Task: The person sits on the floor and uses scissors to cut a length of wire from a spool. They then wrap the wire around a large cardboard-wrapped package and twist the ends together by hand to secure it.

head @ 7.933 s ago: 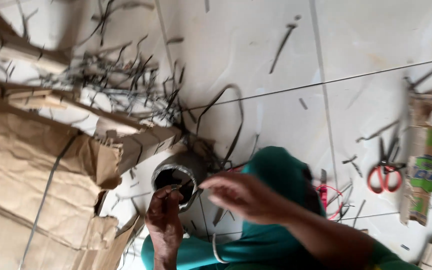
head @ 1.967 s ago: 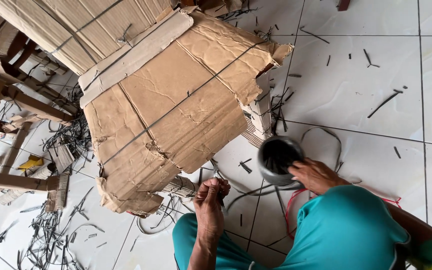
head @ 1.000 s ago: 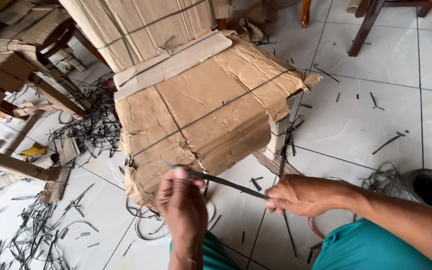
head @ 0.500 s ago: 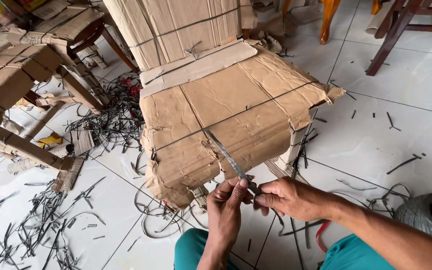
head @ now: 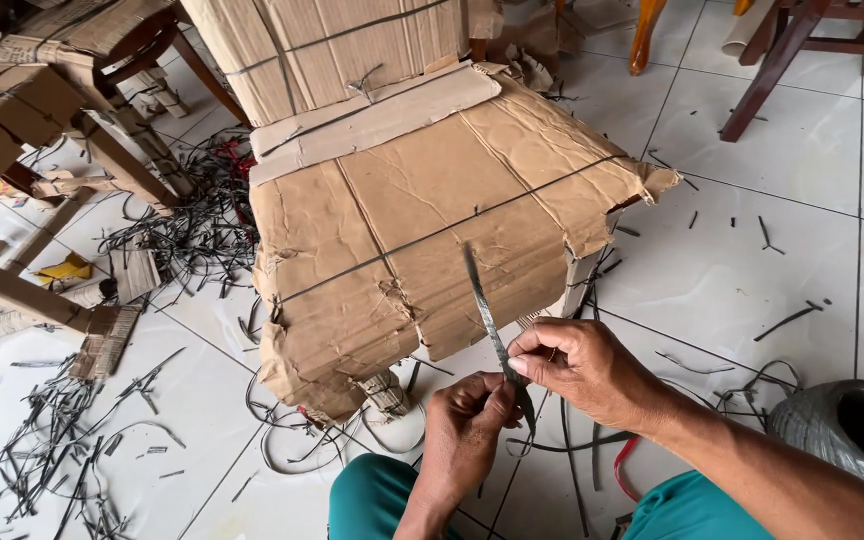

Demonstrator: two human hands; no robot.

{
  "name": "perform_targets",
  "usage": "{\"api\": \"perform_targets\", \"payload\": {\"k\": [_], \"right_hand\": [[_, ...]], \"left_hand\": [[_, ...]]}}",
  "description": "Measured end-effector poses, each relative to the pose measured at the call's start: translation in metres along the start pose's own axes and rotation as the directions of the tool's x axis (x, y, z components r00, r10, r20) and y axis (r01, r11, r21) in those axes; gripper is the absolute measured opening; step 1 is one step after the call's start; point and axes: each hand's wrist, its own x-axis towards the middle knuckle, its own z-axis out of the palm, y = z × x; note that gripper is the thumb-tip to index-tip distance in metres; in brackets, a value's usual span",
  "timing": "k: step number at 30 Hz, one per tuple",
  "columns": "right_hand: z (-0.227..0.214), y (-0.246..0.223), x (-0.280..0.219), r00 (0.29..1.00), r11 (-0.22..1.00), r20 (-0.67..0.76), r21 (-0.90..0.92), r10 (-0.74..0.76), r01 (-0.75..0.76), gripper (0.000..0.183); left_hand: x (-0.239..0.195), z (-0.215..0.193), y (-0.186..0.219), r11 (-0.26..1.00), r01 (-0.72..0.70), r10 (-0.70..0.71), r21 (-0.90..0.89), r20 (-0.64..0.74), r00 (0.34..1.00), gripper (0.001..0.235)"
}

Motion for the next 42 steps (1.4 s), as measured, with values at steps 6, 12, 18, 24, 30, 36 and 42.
{"api": "perform_targets", "payload": {"k": [6, 12, 18, 24, 30, 36, 42], "right_hand": [[-0.002, 0.004, 0.001, 0.975, 0.969, 0.066, 0.112, 0.214, -0.22, 0.013], [0.002, 0.013, 0.001, 0.996, 0.995, 0.002, -0.044, 0.09, -0.09, 0.007], [0.012, 0.009, -0.007, 0.908, 0.784, 0.057, -0.485, -0.415, 0.389, 0.012], [0.02, 0.007, -0.009, 0.847, 0.536, 0.177, -0.704, -0.502, 0.465, 0.013], [0.004, -0.001, 0.0, 0.999, 0.976, 0.026, -0.218, 0.026, -0.02, 0.012], [0.001, -0.012, 0.003, 0.998, 0.997, -0.004, -0.053, -0.057, 0.057, 0.024], [0.003, -0.011, 0.003, 0.986, 0.984, -0.104, -0.137, -0.131, 0.116, 0.004]], "left_hand": [[0.004, 0.001, 0.0, 0.999, -0.023, 0.021, 0.039, 0.041, 0.999, 0.027], [0.014, 0.0, -0.029, 0.993, -0.026, 0.011, -0.119, -0.126, 0.992, 0.009], [0.01, 0.007, 0.01, 0.991, -0.076, 0.021, -0.106, -0.447, 0.894, 0.019], [0.013, 0.005, 0.018, 0.991, -0.083, 0.125, 0.108, -0.481, 0.868, 0.031], [0.009, -0.007, 0.009, 0.998, -0.046, 0.034, -0.043, -0.238, 0.971, 0.033], [0.004, -0.001, 0.01, 1.0, 0.024, -0.024, -0.013, 0.033, 0.999, 0.041], [0.005, 0.005, 0.007, 0.997, 0.044, -0.045, 0.068, 0.005, 0.999, 0.042]]}}
